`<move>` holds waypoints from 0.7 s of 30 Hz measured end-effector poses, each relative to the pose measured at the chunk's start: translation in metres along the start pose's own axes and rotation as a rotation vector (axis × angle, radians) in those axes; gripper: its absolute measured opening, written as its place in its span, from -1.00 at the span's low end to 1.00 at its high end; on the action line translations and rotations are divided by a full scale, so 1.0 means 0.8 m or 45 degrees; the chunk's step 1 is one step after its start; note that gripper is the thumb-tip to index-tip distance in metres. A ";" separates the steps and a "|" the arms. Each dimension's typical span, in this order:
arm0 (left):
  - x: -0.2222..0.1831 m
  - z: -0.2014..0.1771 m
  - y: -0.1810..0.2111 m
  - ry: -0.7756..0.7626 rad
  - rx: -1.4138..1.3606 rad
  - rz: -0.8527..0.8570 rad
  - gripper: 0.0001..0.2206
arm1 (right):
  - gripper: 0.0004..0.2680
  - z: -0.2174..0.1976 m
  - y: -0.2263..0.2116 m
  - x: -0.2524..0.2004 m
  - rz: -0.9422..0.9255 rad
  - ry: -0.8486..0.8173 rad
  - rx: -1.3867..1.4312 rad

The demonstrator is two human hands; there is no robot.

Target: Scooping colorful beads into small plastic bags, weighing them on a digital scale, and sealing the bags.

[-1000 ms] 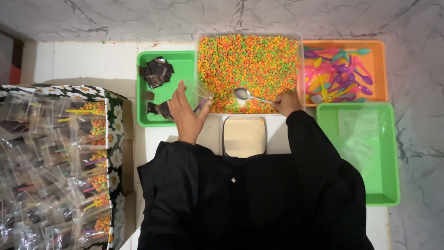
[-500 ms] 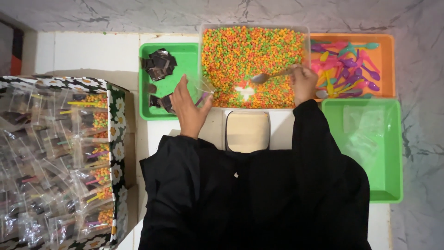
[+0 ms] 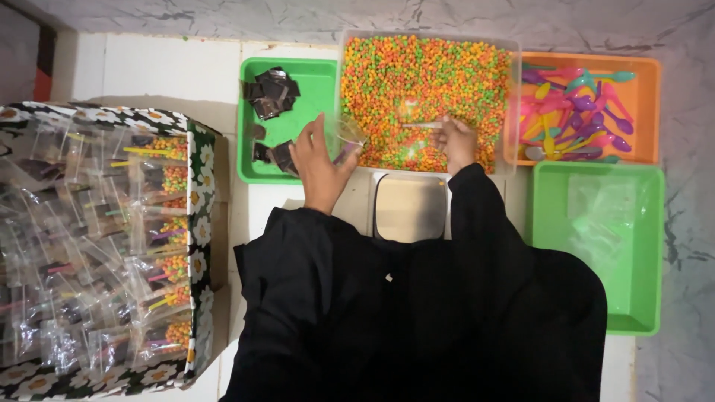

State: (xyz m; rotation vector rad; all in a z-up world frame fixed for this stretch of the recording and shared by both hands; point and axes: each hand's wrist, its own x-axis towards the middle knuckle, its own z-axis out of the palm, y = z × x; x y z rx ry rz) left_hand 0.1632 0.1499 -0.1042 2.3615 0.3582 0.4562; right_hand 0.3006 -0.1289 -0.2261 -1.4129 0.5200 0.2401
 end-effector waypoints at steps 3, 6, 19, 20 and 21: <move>0.002 0.004 -0.003 -0.024 0.005 0.039 -0.14 | -0.76 -0.011 0.008 0.007 0.073 0.043 0.072; 0.006 0.016 -0.009 -0.042 -0.036 0.106 -0.19 | -0.74 -0.023 -0.029 -0.017 0.071 0.068 0.127; 0.018 0.048 0.006 -0.248 0.000 0.173 -0.28 | -0.79 -0.039 -0.131 -0.087 -0.171 0.046 0.030; 0.018 0.048 0.005 -0.268 -0.014 0.167 -0.24 | -0.79 -0.031 -0.134 -0.095 -0.189 0.024 0.015; 0.018 0.048 0.003 -0.287 -0.028 0.161 -0.20 | -0.79 -0.022 -0.137 -0.104 -0.208 0.003 -0.001</move>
